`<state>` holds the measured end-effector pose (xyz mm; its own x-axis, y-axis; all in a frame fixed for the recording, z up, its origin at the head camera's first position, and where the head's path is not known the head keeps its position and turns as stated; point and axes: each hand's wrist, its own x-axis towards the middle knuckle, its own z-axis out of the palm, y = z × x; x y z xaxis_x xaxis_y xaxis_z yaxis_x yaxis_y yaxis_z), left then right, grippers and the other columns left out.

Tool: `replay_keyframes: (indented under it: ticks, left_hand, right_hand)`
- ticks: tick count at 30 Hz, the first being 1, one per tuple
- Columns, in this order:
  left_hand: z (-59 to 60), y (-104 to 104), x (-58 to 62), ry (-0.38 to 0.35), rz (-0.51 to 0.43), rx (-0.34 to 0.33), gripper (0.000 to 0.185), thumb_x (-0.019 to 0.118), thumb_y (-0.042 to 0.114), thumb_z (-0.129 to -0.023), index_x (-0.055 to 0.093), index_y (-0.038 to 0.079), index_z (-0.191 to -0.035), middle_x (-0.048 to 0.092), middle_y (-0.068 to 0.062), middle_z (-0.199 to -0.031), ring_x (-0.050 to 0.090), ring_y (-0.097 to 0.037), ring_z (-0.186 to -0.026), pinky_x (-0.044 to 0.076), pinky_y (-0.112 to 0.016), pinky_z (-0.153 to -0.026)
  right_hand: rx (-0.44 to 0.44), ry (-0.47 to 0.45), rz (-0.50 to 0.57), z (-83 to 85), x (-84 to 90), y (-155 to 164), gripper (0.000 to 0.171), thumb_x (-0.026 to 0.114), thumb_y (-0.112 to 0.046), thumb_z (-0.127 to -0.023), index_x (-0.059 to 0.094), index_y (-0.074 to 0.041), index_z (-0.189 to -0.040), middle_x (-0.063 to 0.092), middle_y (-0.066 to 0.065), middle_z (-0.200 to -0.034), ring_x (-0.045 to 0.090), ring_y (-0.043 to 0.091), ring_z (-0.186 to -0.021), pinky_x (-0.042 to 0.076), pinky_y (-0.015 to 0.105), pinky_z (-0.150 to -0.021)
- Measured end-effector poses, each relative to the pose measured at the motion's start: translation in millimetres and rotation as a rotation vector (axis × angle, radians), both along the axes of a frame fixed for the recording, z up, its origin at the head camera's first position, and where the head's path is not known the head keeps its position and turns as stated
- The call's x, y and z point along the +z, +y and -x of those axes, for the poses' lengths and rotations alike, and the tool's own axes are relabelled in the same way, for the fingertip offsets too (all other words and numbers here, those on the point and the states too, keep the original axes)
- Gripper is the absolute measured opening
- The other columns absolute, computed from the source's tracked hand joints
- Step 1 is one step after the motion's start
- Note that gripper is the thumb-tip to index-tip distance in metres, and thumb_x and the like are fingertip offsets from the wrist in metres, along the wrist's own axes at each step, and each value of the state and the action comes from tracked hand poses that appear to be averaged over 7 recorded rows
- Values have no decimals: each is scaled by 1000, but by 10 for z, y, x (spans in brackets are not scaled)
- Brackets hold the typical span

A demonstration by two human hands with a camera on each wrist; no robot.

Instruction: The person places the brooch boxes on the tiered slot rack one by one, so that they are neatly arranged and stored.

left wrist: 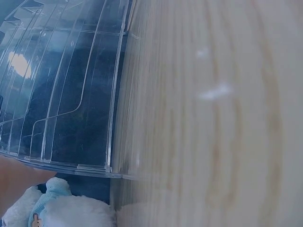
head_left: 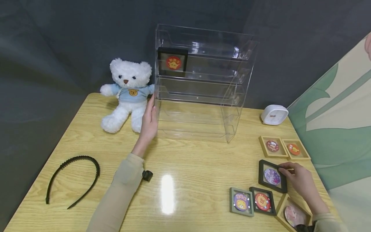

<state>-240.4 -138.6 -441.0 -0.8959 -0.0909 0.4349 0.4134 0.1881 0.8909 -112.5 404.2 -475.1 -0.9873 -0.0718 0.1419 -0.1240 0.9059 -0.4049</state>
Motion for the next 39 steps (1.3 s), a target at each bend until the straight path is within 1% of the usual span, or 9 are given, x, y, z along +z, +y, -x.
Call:
replay_keyframes:
  ticks: [5, 9, 13, 16, 19, 25, 30, 33, 39]
  left_hand:
    - [-4, 5, 2, 1, 2, -3, 53, 29, 4, -116, 25, 1, -169, 26, -16, -175, 25, -31, -160, 21, -37, -130]
    - [-8, 3, 5, 1, -1, -3, 53, 29, 4, -116, 25, 1, -169, 26, -16, -174, 25, -31, -159, 21, -37, -130]
    - [-7, 5, 5, 6, 3, 0, 53, 29, 4, -116, 26, 0, -169, 26, -17, -174, 26, -32, -159, 21, -37, -130]
    - [-10, 4, 5, 5, 8, 5, 53, 29, 3, -116, 26, 0, -169, 27, -17, -174, 26, -33, -159, 21, -37, -130]
    - [-17, 1, 7, 0, 12, 8, 53, 29, 3, -116, 26, 1, -169, 27, -17, -174, 25, -32, -159, 21, -37, -130]
    - [-8, -4, -1, 2, 11, 4, 52, 29, 3, -116, 26, -1, -168, 26, -18, -174, 25, -33, -159, 22, -39, -130]
    - [-10, -1, -5, 3, 13, 5, 52, 29, 3, -116, 26, 0, -168, 26, -18, -174, 27, -33, -158, 24, -40, -130]
    - [-7, 1, -7, 11, 12, 8, 53, 29, 2, -116, 26, 0, -169, 27, -17, -174, 28, -32, -158, 25, -39, -129]
    - [5, 4, -14, 27, -2, 5, 53, 29, 1, -116, 27, -1, -168, 27, -19, -174, 30, -32, -157, 26, -39, -129]
  right_hand:
    - [25, 64, -21, -8, -16, -1, 7, 76, 13, -91, 75, 7, -96, 73, 25, -91, 72, 50, -81, 59, 60, -65]
    - [36, 102, -29, -4, -19, 11, 11, 77, 15, -88, 75, 5, -94, 75, 23, -90, 73, 45, -76, 59, 44, -60]
    - [32, 122, -20, -9, 9, 31, 14, 78, 15, -87, 76, 3, -95, 76, 23, -91, 72, 22, -70, 53, 25, -58]
    - [28, 142, 10, -15, 37, 38, 16, 79, 16, -85, 75, 4, -95, 76, 24, -91, 64, 1, -70, 48, 14, -58]
    - [32, 164, 42, -21, 65, 39, 17, 78, 18, -85, 75, 5, -95, 75, 26, -91, 58, -10, -70, 43, 7, -57]
    - [-37, 120, 66, -65, 139, 45, 10, 74, 9, -96, 77, 6, -105, 74, 32, -104, 49, -22, -77, 42, 9, -56]
    - [-106, 102, 106, -89, 190, 84, 13, 70, 1, -102, 76, 6, -113, 73, 31, -110, 45, -28, -82, 42, 7, -60]
    - [-128, 118, 137, -101, 214, 94, 15, 69, -1, -104, 75, 7, -116, 76, 22, -104, 46, -30, -84, 43, 10, -57]
    - [-158, 157, 205, -68, 339, 90, 17, 67, 0, -105, 73, 10, -118, 70, -18, -87, 51, -29, -80, 44, 11, -53]
